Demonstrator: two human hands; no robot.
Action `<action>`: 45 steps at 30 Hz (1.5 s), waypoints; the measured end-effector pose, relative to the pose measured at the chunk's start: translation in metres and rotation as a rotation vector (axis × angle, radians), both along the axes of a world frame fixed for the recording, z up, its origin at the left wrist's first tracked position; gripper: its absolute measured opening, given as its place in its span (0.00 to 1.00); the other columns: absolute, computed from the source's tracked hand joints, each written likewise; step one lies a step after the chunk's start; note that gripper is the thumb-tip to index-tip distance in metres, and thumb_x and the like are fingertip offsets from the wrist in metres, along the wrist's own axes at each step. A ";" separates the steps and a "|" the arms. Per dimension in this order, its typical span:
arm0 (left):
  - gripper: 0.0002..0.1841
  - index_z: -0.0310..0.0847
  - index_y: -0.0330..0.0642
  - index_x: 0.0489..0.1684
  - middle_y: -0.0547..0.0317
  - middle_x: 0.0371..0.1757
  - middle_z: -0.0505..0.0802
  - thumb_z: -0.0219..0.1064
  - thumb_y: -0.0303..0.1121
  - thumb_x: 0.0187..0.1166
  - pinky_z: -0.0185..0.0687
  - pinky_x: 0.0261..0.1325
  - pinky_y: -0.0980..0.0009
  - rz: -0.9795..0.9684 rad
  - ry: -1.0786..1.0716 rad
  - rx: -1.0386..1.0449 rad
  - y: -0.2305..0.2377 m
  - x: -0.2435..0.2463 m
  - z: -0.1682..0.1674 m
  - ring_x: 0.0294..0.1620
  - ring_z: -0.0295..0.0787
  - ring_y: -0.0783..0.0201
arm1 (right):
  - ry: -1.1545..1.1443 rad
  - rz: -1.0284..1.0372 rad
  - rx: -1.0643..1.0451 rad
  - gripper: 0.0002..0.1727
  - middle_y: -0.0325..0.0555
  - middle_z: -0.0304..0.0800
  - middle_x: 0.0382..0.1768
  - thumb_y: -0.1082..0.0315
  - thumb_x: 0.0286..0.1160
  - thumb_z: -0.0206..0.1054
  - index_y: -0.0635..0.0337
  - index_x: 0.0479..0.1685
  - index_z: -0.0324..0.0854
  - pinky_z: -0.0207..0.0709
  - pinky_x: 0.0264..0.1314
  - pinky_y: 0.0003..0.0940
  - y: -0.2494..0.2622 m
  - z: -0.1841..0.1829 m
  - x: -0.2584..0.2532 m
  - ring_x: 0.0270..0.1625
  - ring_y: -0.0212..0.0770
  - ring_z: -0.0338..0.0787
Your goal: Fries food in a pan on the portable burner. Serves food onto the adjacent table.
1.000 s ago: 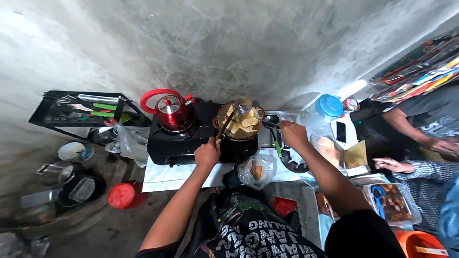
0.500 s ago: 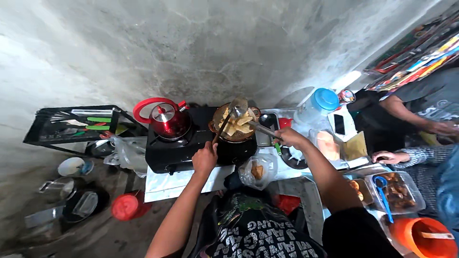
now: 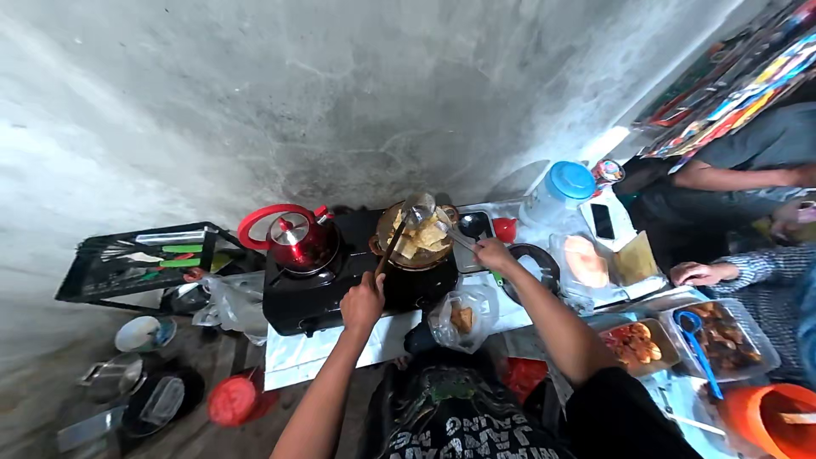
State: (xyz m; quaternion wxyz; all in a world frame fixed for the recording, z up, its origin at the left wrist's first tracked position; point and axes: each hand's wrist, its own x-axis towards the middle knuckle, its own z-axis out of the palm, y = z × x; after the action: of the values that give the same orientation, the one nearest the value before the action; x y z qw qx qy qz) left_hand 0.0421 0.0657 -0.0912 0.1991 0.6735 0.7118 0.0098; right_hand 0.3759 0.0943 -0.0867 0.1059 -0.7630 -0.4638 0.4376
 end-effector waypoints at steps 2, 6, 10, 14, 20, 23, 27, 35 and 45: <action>0.31 0.81 0.44 0.65 0.39 0.43 0.94 0.42 0.60 0.91 0.84 0.50 0.38 0.001 0.005 0.018 0.000 -0.001 -0.003 0.50 0.93 0.37 | -0.076 0.032 0.041 0.22 0.55 0.92 0.55 0.56 0.91 0.53 0.62 0.63 0.85 0.81 0.65 0.55 0.000 -0.010 -0.003 0.57 0.52 0.91; 0.30 0.80 0.46 0.67 0.41 0.43 0.94 0.42 0.58 0.92 0.84 0.50 0.38 0.008 0.042 0.003 0.000 0.002 -0.004 0.50 0.93 0.37 | -0.335 0.100 0.060 0.23 0.54 0.92 0.60 0.53 0.90 0.53 0.51 0.75 0.78 0.79 0.69 0.63 -0.021 0.012 -0.024 0.66 0.57 0.90; 0.30 0.80 0.47 0.68 0.40 0.44 0.94 0.42 0.59 0.92 0.84 0.50 0.39 0.021 0.051 -0.005 -0.001 0.007 -0.003 0.51 0.93 0.37 | -0.580 0.243 0.217 0.23 0.55 0.92 0.60 0.55 0.92 0.50 0.54 0.77 0.75 0.82 0.61 0.61 -0.045 0.018 -0.041 0.60 0.59 0.93; 0.30 0.80 0.44 0.67 0.38 0.45 0.94 0.43 0.58 0.92 0.83 0.51 0.37 0.020 0.043 -0.005 -0.002 0.005 -0.001 0.51 0.93 0.36 | -0.751 0.383 0.472 0.19 0.57 0.93 0.57 0.63 0.90 0.51 0.60 0.68 0.80 0.86 0.48 0.55 -0.062 0.001 -0.049 0.52 0.59 0.95; 0.30 0.80 0.45 0.67 0.39 0.46 0.94 0.42 0.58 0.92 0.84 0.51 0.38 0.032 0.057 -0.021 -0.002 0.003 -0.002 0.52 0.93 0.36 | -0.836 0.433 0.604 0.16 0.54 0.95 0.51 0.67 0.87 0.55 0.61 0.63 0.84 0.87 0.45 0.50 -0.071 0.002 -0.049 0.49 0.56 0.96; 0.30 0.80 0.44 0.65 0.39 0.45 0.94 0.42 0.58 0.92 0.84 0.52 0.38 0.042 0.005 -0.014 -0.003 0.000 -0.005 0.52 0.93 0.37 | -0.793 0.394 0.547 0.17 0.55 0.95 0.52 0.64 0.90 0.53 0.61 0.63 0.83 0.87 0.46 0.52 -0.067 0.004 -0.049 0.49 0.57 0.96; 0.30 0.82 0.43 0.63 0.40 0.43 0.93 0.43 0.58 0.91 0.83 0.50 0.37 0.046 -0.094 0.023 -0.007 -0.010 -0.014 0.49 0.93 0.38 | -0.660 0.306 0.276 0.24 0.57 0.92 0.59 0.57 0.92 0.48 0.59 0.73 0.77 0.84 0.57 0.59 -0.055 0.019 -0.049 0.57 0.59 0.94; 0.30 0.83 0.45 0.62 0.41 0.43 0.94 0.43 0.59 0.91 0.83 0.51 0.37 0.020 -0.063 -0.006 -0.009 -0.018 -0.010 0.50 0.93 0.38 | -0.306 0.109 0.006 0.21 0.54 0.92 0.58 0.50 0.87 0.55 0.50 0.66 0.84 0.79 0.66 0.65 -0.029 0.008 -0.031 0.66 0.57 0.90; 0.30 0.81 0.46 0.66 0.40 0.48 0.94 0.42 0.59 0.91 0.83 0.54 0.37 0.046 0.035 -0.050 -0.007 -0.010 -0.008 0.54 0.92 0.38 | -0.602 0.317 0.226 0.23 0.58 0.93 0.55 0.55 0.92 0.48 0.56 0.72 0.79 0.81 0.60 0.63 -0.058 0.032 -0.052 0.59 0.61 0.93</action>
State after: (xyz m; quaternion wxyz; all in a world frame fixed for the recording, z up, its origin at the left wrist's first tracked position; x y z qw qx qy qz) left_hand 0.0319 0.0588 -0.0989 0.2030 0.6521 0.7303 -0.0150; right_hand 0.3236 0.0367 -0.0544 -0.0208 -0.7598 -0.6323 0.1500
